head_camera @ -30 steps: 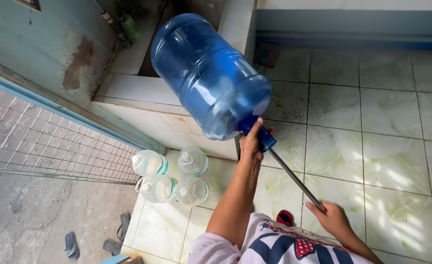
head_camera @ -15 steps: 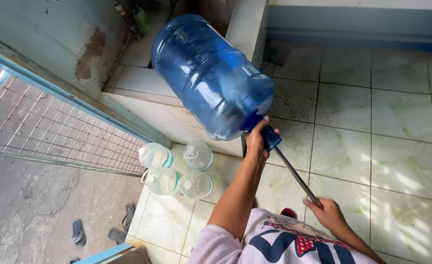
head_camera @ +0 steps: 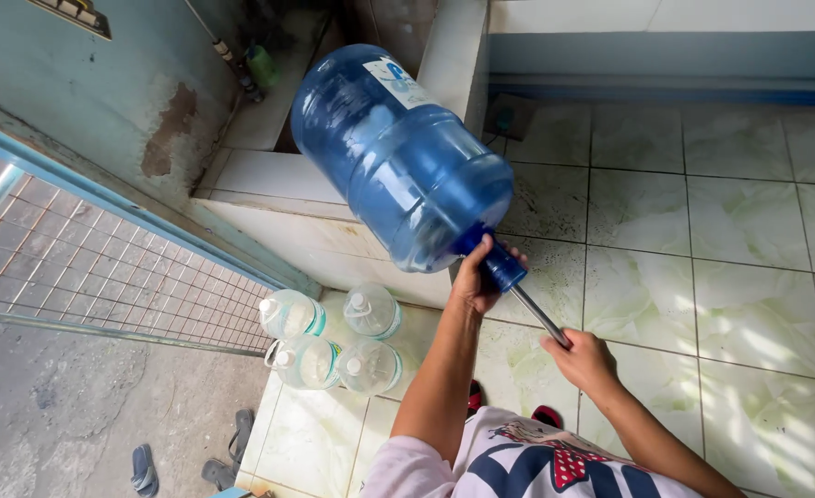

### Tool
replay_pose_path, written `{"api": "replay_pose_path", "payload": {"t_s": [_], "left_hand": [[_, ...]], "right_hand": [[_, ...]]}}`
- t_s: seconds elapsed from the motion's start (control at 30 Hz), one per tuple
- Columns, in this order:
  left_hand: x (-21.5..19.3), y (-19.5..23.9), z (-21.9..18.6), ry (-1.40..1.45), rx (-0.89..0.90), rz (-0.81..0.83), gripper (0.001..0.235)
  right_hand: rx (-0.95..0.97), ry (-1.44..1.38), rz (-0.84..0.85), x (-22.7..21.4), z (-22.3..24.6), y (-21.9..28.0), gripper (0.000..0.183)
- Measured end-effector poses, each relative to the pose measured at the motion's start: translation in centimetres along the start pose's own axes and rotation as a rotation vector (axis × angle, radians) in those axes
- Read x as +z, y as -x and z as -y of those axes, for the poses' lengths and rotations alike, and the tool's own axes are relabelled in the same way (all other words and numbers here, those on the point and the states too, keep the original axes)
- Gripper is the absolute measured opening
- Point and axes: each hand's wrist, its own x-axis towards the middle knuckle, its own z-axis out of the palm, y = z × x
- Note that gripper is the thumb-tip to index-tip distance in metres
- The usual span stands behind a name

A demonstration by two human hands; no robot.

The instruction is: Insert a metal rod into a large water jug to scrub and clean the interior surface.

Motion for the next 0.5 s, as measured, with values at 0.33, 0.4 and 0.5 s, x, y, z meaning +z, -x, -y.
{"api": "replay_pose_path", "payload": {"t_s": [0.33, 0.4, 0.5], "left_hand": [[2.2, -1.4, 2.1, -0.26, 0.337, -0.284, 0.042], [2.0, -2.0, 3.3, -0.266, 0.334, -0.298, 0.04], [2.5, -2.0, 1.8, -0.244, 0.269, -0.238, 0.039]], "right_hand": [[-0.01, 0.015, -0.044, 3.8, -13.6, -0.4, 0.057], [-0.046, -0.055, -0.043, 1.9, -6.0, -0.5, 0.05], [-0.032, -0.062, -0.038, 1.0, -4.8, 0.7, 0.052]]}}
